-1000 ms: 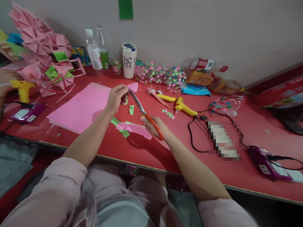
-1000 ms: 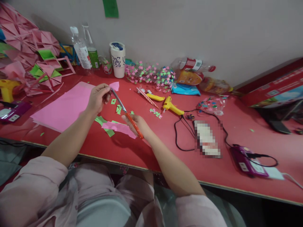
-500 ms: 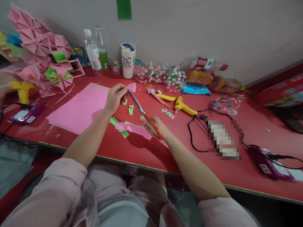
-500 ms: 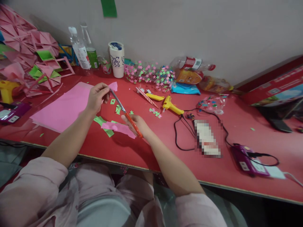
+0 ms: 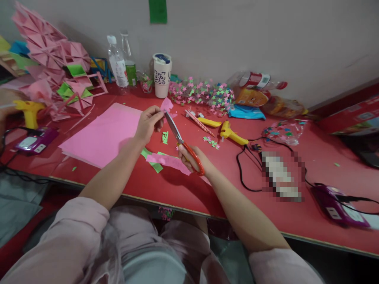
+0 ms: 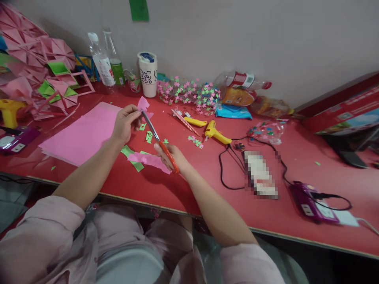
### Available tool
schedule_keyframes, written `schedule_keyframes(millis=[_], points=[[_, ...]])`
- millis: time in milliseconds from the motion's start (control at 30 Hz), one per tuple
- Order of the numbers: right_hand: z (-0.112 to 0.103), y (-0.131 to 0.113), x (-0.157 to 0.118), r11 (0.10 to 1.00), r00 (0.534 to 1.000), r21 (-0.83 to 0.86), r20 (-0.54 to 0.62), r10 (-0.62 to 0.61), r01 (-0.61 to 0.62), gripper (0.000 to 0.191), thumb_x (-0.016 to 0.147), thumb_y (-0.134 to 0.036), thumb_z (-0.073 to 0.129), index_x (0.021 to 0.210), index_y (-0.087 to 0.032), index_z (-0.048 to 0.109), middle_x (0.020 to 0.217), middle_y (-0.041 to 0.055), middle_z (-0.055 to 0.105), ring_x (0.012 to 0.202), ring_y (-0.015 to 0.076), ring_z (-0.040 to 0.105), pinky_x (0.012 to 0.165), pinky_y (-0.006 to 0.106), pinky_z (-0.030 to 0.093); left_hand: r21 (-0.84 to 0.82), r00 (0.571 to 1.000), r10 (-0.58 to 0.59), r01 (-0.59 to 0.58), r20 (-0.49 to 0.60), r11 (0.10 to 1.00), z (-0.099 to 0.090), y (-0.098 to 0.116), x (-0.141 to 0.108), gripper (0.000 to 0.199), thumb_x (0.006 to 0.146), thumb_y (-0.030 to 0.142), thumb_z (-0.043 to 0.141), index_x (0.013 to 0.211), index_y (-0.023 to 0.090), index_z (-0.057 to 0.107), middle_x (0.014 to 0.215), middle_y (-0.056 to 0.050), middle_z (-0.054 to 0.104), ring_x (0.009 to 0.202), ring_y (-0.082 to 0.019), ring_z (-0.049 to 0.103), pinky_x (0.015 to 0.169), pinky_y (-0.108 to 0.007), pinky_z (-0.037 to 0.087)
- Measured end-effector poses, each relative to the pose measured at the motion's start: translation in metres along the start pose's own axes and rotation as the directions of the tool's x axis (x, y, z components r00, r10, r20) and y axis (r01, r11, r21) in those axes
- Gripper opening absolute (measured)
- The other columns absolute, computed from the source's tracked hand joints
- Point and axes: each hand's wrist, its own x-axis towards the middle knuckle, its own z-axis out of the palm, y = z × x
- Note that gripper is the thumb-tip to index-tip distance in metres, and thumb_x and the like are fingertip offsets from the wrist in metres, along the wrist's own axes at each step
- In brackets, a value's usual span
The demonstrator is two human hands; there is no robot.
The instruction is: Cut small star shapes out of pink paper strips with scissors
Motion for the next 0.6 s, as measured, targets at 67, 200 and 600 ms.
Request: schedule_keyframes(millis=[67, 200, 600], points=[[-0.0001, 0.0007, -0.0003, 1.000, 1.000, 0.007, 0.006, -0.004, 0.004, 0.042, 0.083, -0.059, 0.049, 0.069, -0.020, 0.043, 0.040, -0.0100, 0.034, 0.028, 0.0046, 0.031, 0.029, 0.018, 0.028, -0.031, 1.000, -0.017, 0.017, 0.010, 0.999, 0.0011, 0.0002, -0.0007, 0.017, 0.076, 0.021, 0.053, 0.062, 0.019, 0.046, 0.044, 0.007, 0.048, 0.035, -0.002, 0.040, 0.035, -0.015, 0.028], [0.0002, 0.0025, 0.0000, 1.000, 1.000, 0.021, 0.016, -0.012, 0.012, 0.043, 0.084, -0.060, 0.047, 0.070, -0.019, 0.044, 0.040, -0.0097, 0.033, 0.029, 0.0047, 0.031, 0.029, 0.018, 0.028, -0.067, 0.998, -0.050, 0.052, 0.031, 0.996, 0.0019, 0.0008, -0.0015, 0.017, 0.075, 0.020, 0.053, 0.061, 0.019, 0.044, 0.044, 0.008, 0.048, 0.035, -0.002, 0.039, 0.034, -0.015, 0.027], [0.0052, 0.0013, -0.0007, 1.000, 1.000, -0.027, -0.028, 0.003, -0.004, 0.041, 0.086, -0.057, 0.044, 0.070, -0.019, 0.042, 0.040, -0.0095, 0.034, 0.028, 0.0049, 0.032, 0.030, 0.018, 0.026, -0.044, 0.997, -0.059, 0.062, 0.051, 0.997, 0.0025, -0.0025, -0.0029, 0.017, 0.075, 0.020, 0.053, 0.060, 0.019, 0.045, 0.043, 0.008, 0.047, 0.034, -0.003, 0.039, 0.034, -0.015, 0.027]])
